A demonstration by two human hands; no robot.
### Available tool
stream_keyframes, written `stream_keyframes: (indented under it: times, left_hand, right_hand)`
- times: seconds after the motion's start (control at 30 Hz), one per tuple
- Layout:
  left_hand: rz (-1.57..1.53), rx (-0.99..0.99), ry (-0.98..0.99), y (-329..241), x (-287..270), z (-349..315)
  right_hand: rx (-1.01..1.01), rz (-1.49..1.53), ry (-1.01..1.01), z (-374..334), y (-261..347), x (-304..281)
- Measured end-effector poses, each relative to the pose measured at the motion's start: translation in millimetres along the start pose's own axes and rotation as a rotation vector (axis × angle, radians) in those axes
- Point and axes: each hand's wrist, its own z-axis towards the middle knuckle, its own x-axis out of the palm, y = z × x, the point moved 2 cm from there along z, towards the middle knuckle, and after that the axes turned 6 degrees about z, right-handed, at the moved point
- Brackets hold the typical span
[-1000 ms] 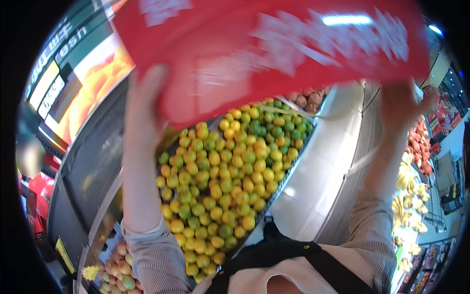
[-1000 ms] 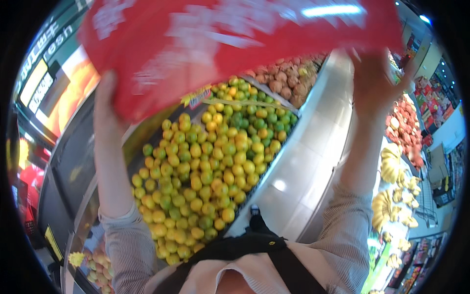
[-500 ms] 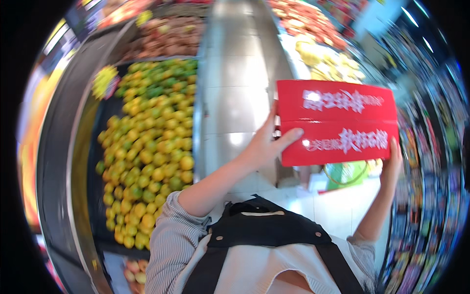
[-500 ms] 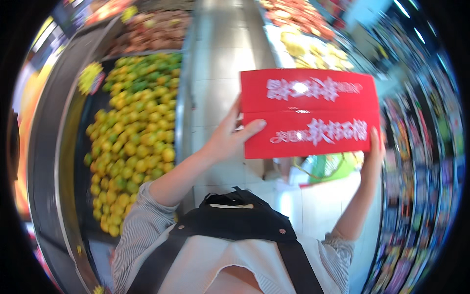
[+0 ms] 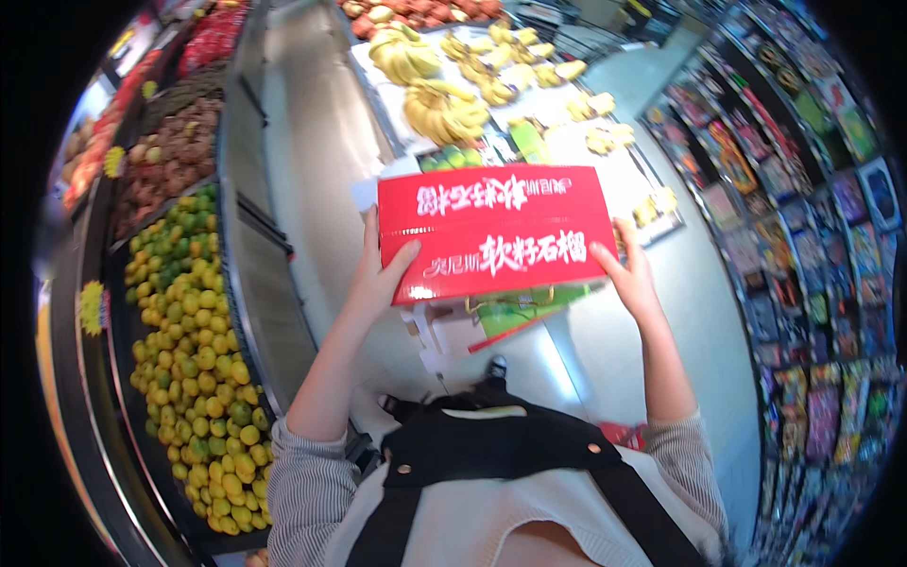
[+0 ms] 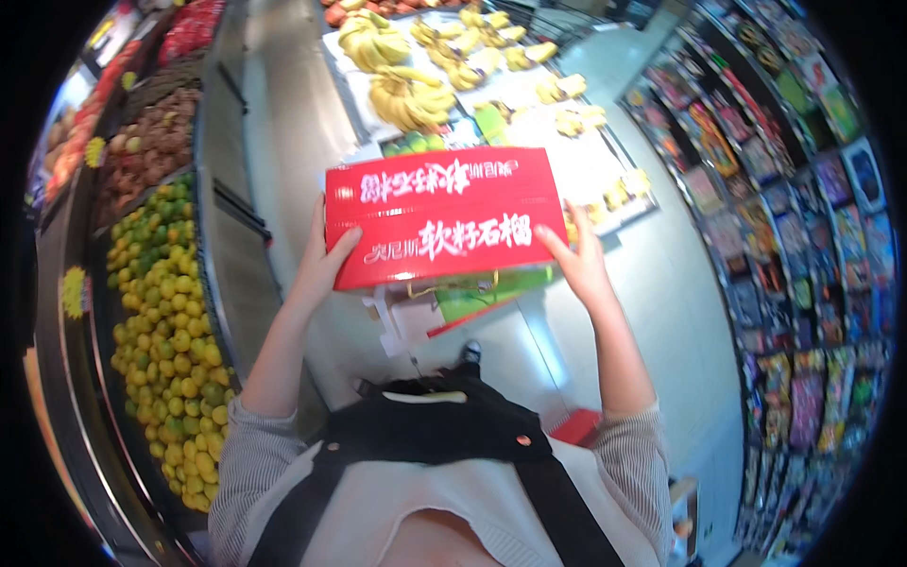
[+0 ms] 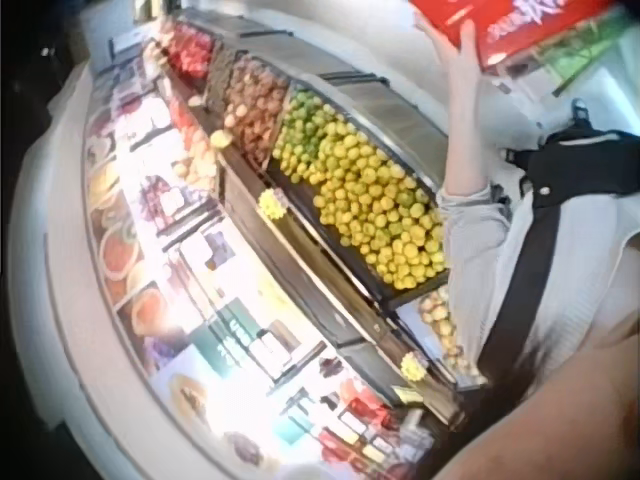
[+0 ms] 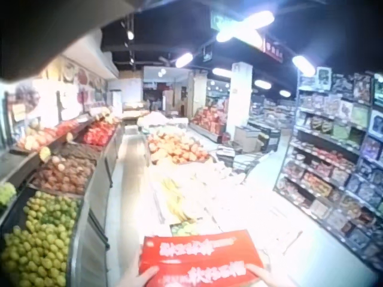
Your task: The person assembles two flat-packed cardboard boxes in a grocery store produce section. They fold the flaps, cut along scored lines with a knife, and secure the boxes with rubber bands. The finished boxes are placed on a display shelf.
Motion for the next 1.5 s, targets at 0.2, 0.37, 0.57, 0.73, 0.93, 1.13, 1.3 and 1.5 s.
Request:
stream_keyframes:
  times: [0.2, 0.37, 0.57, 0.73, 0.93, 1.13, 1.3, 1.5]
  left_hand:
    - [0.295, 0.080, -0.038, 0.2, -11.8, 4.3]
    - [1.125, 0.169, -0.184, -64.4, 2.7, 29.0]
    - [1.146, 0.218, 0.433, -48.9, 33.9, 105.6]
    - [1.032, 0.126, 0.570, -57.3, 39.9, 121.4]
    - [1.158, 0.258, 0.382, -28.5, 30.9, 120.7]
    - [1.172, 0.275, 0.280, -18.0, 43.2, 123.3]
    - [1.159, 0.256, 0.280, -18.1, 38.0, 125.5]
    - [1.140, 0.209, 0.340, -20.6, 31.3, 128.5]
  right_hand:
    - [-0.576, -0.155, 0.380, 24.7, 79.9, 66.9]
    - [-0.652, -0.193, 0.331, 23.1, 78.7, 83.0]
    - [-0.686, -0.157, 0.407, 12.6, 72.6, 65.6]
    - [-0.646, -0.260, 0.338, 12.2, 75.2, 66.1]
    - [-0.608, -0.471, 0.275, 15.9, 95.3, 94.5]
    - [-0.575, -0.484, 0.286, 26.8, 77.2, 114.5]
    - [-0.432, -0.428, 0.498, 49.1, 100.5, 106.4]
    - [-0.475, -0.303, 0.519, 55.0, 102.6, 109.5]
